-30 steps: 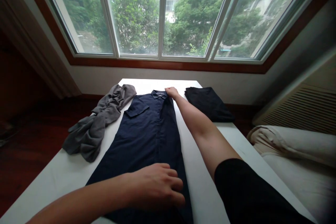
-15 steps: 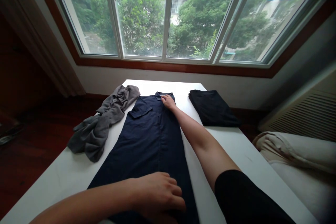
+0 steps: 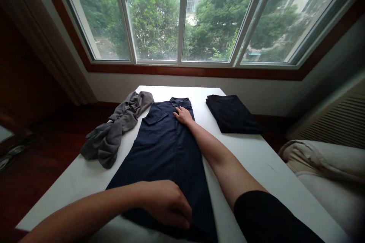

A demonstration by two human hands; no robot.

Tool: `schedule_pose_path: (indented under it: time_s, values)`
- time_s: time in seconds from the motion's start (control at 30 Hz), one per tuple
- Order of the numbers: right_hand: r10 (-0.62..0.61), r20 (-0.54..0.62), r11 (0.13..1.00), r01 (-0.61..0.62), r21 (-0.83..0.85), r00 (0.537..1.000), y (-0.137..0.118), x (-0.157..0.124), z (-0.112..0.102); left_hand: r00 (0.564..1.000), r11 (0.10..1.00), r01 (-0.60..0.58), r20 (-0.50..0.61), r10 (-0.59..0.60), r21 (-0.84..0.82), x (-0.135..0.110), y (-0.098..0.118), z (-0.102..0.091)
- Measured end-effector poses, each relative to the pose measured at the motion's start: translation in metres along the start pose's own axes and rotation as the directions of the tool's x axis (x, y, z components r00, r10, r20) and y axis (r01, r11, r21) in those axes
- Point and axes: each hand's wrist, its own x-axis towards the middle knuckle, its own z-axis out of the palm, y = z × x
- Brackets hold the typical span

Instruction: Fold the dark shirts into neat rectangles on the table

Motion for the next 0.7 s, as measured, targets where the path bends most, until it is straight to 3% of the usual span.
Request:
schedule_pose_path:
  time_s: [0.1,0.17,0.27,0.43,0.53,0.57,0.6,0.63,0.7]
  values:
    - [0.001,-0.011,1.0,-0.001,-0.004,1.0,0.002,-0.004,-0.016,0.969,0.988,0.142,-0.195,-0.15,-0.054,-0.013,-0.005,-0.029]
    - [-0.008,-0.033,1.0,0.008,-0.01,0.999,-0.003,-0.011,-0.027,0.886,0.957,0.274,-0.361,-0.29,-0.096,-0.026,-0.015,-0.05]
    - [-0.079,-0.08,0.997,0.078,-0.023,0.994,-0.025,-0.027,-0.04,0.679,0.871,0.471,-0.575,-0.457,-0.136,-0.052,-0.045,-0.081]
    - [-0.38,-0.004,0.925,0.38,0.024,0.925,-0.091,-0.072,-0.039,0.306,0.662,0.709,-0.74,-0.599,-0.242,-0.101,-0.116,-0.127]
    - [-0.543,0.062,0.839,0.537,0.088,0.837,-0.139,-0.111,-0.029,0.115,0.545,0.762,-0.754,-0.647,-0.351,-0.123,-0.156,-0.145]
    - [-0.612,0.078,0.79,0.602,0.118,0.787,-0.155,-0.124,-0.025,0.047,0.512,0.751,-0.74,-0.671,-0.416,-0.128,-0.167,-0.148]
    - [-0.703,0.092,0.71,0.689,0.146,0.705,-0.171,-0.137,-0.021,0.002,0.484,0.743,-0.723,-0.691,-0.461,-0.133,-0.178,-0.151]
    - [-0.766,0.093,0.642,0.751,0.154,0.636,-0.186,-0.149,-0.018,-0.022,0.462,0.744,-0.708,-0.706,-0.483,-0.136,-0.187,-0.152]
    - [-0.832,0.12,0.554,0.816,0.165,0.541,-0.213,-0.171,-0.011,-0.011,0.433,0.777,-0.697,-0.717,-0.458,-0.139,-0.203,-0.153]
